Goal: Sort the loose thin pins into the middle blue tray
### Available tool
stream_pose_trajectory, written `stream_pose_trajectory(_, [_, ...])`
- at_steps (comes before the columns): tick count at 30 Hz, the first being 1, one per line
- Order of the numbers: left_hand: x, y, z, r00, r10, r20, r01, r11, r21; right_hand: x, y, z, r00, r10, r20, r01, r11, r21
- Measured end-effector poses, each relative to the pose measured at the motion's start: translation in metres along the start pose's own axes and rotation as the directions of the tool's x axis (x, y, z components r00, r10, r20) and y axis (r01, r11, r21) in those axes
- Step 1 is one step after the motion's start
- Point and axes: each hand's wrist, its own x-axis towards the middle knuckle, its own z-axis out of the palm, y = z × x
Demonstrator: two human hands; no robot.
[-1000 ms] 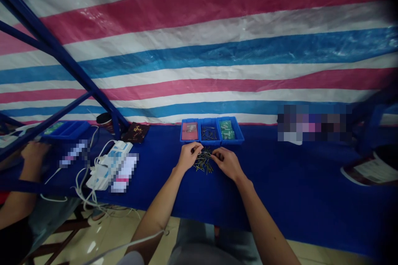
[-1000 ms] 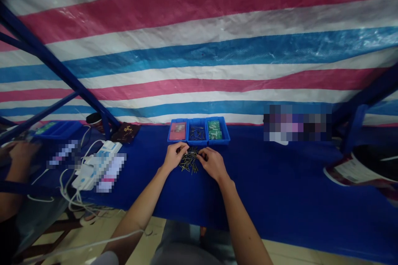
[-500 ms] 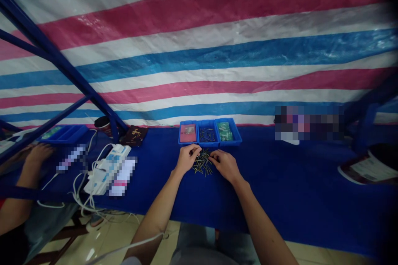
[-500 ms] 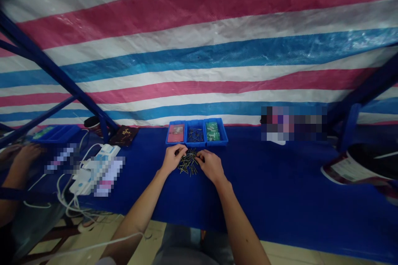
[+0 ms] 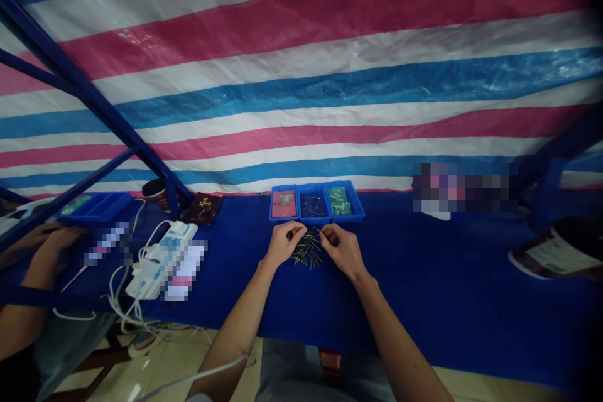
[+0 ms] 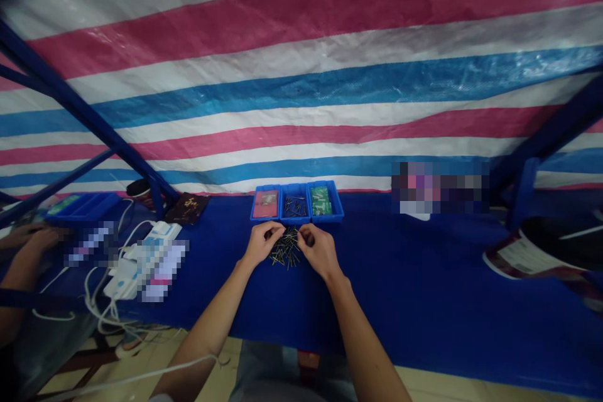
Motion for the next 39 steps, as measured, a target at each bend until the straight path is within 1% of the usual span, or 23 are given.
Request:
stream_pose_trajectory(3, [0.000,0.000,0.001,1.000,0.013,0.012,-0.013,1.000,-0.012,0.000,-0.003,0.000,1.000,-0.008,-0.018,0.008,1.000,0.027])
stream_pose_trajectory(6, [0.000,0.000,0.001,1.000,0.017,0.021,-0.016,1.000,-0.019,-0.001,-0.006,0.002,0.998,-0.061,-0.018,0.061,0.998,0.008])
stream_pose_trajectory(9, [0.000,0.001,0.001,0.999,0.028,0.043,-0.027,1.000,-0.009,-0.002,-0.008,0.004,0.992,-0.120,-0.048,0.119,0.993,-0.018])
stream_pose_trajectory(12, [0.000,0.001,0.001,0.996,0.049,0.074,-0.050,0.999,0.011,-0.002,-0.008,0.005,0.988,-0.135,-0.079,0.133,0.991,-0.033])
stream_pose_trajectory(17, [0.000,0.000,0.001,0.993,0.069,0.092,-0.071,0.997,0.023,-0.003,-0.006,0.006,0.993,-0.113,-0.028,0.112,0.993,-0.023])
stream_pose_trajectory(21, [0.000,-0.002,0.002,0.992,0.074,0.105,-0.078,0.997,0.030,-0.004,-0.004,0.009,0.997,-0.079,-0.019,0.080,0.996,0.043])
stream_pose_trajectory(24, [-0.001,-0.004,0.003,0.992,0.079,0.100,-0.083,0.996,0.027,-0.004,-0.007,0.011,0.999,-0.044,-0.015,0.045,0.995,0.092])
stream_pose_trajectory(28, [-0.001,-0.005,0.003,0.993,0.073,0.090,-0.076,0.997,0.031,-0.005,-0.014,0.010,0.999,-0.012,0.037,0.007,0.991,0.131])
stream_pose_trajectory(33, [0.000,-0.005,0.003,0.991,0.078,0.112,-0.082,0.996,0.033,-0.006,-0.016,0.010,0.995,-0.017,0.099,0.007,0.995,0.102])
stream_pose_trajectory(39, [-0.001,-0.006,0.003,0.986,0.102,0.134,-0.107,0.994,0.034,-0.007,-0.016,0.014,0.993,-0.030,0.117,0.018,0.994,0.103])
